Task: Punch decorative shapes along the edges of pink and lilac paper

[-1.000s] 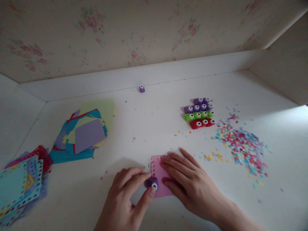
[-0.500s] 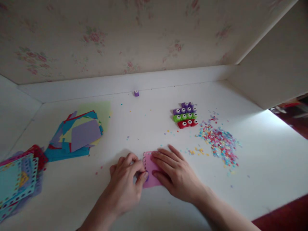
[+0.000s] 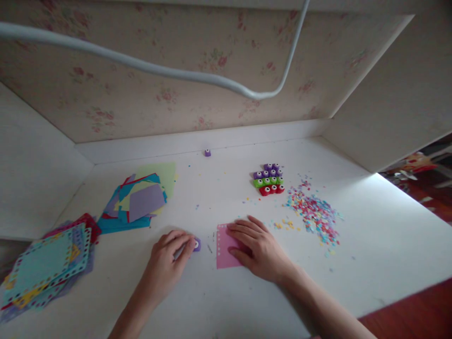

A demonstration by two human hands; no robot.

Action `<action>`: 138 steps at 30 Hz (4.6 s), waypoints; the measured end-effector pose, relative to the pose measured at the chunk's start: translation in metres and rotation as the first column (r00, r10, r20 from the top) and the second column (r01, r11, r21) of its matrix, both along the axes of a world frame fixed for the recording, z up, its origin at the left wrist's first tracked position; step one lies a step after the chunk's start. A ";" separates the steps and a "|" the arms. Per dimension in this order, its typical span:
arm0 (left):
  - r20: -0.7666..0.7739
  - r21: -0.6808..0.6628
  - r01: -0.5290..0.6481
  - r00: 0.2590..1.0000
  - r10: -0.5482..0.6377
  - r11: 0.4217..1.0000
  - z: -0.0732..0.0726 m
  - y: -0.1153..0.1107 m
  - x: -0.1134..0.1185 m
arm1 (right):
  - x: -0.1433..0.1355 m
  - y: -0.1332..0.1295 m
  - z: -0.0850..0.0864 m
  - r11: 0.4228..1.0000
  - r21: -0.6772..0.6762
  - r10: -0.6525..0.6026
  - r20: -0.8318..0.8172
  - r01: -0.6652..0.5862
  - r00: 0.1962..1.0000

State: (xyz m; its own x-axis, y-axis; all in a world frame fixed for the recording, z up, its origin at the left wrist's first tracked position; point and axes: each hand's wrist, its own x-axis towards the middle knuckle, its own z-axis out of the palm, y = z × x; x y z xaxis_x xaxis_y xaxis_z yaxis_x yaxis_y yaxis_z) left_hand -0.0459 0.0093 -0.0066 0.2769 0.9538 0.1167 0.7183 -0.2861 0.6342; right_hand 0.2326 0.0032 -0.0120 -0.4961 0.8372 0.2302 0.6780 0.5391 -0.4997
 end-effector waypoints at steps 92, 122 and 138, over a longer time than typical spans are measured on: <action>0.004 0.196 -0.034 0.999 0.034 0.980 -0.011 -0.028 0.012 | -0.051 0.030 0.028 0.955 -0.228 0.191 -0.014 -0.189 0.982; 0.128 0.071 0.035 0.991 -0.044 0.997 -0.013 -0.021 0.016 | -0.015 0.014 -0.003 0.683 -0.725 -0.540 -0.581 -0.086 0.609; 0.024 0.159 0.111 0.993 -0.116 0.981 -0.009 -0.022 0.020 | -0.010 0.011 -0.010 0.729 -0.684 -0.502 -0.512 0.022 0.698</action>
State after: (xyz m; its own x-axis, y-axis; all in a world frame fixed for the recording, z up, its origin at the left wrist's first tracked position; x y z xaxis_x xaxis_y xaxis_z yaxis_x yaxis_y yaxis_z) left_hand -0.0259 -0.0123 -0.0153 0.3756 0.8856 0.2732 0.6548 -0.4622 0.5979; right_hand 0.2230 0.0145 -0.0225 -0.1625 0.9664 -0.1994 0.1273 -0.1798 -0.9754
